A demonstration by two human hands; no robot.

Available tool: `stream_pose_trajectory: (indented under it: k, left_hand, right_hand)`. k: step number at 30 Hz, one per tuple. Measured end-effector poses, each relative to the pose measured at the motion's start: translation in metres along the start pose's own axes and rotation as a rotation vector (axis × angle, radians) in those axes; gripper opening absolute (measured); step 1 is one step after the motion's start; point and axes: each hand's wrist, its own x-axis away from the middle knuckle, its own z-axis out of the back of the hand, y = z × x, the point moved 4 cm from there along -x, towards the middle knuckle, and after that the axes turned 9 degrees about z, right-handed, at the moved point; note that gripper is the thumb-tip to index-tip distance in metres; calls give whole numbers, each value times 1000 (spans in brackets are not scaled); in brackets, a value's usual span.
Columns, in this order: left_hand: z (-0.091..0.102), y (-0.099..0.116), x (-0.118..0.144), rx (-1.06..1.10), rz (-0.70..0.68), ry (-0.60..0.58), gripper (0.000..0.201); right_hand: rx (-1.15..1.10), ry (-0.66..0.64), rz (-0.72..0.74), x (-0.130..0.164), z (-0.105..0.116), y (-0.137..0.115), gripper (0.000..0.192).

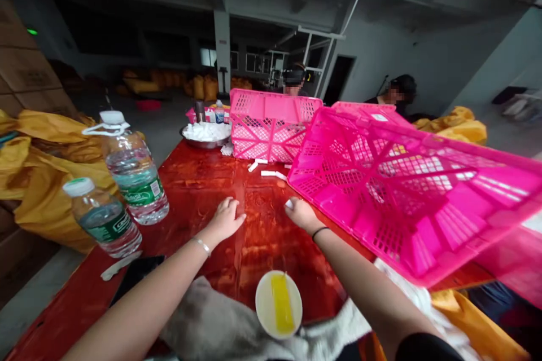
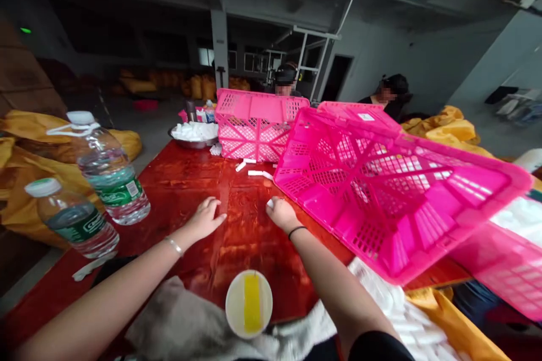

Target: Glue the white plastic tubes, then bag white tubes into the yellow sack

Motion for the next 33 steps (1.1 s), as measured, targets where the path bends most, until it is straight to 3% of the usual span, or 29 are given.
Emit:
stream_pose_trajectory:
  k: [4,8,13,19,24,29,33]
  left_hand:
    - [-29,-20,-54,-26,10,51,52]
    - [-45,-47,-88,-69,18,96,56]
    - [-56,-64,-128,-72,38,72,56]
    - [-66,-71,-147,-67,38,123,54]
    - [-72,-71,-149,-61,17,180,49]
    - [-73,-72,-153,-64,16,190,49]
    - [-74,-75,-154,-48,30,184,49]
  right_hand:
    - [47,22,89,-118,-1,-28,28]
    - [99,23,124,-236,-3,-34,35]
    - [156,-18,65,-336,-11,-22,39]
    - [177,-30,227,-392,-12,-45,35]
    - [159,-93,328,-416,-16,-59,33]
    - [107,-104,296,-422,-28,-51,37]
    - [100,-54,175,-435,-23,-33,38]
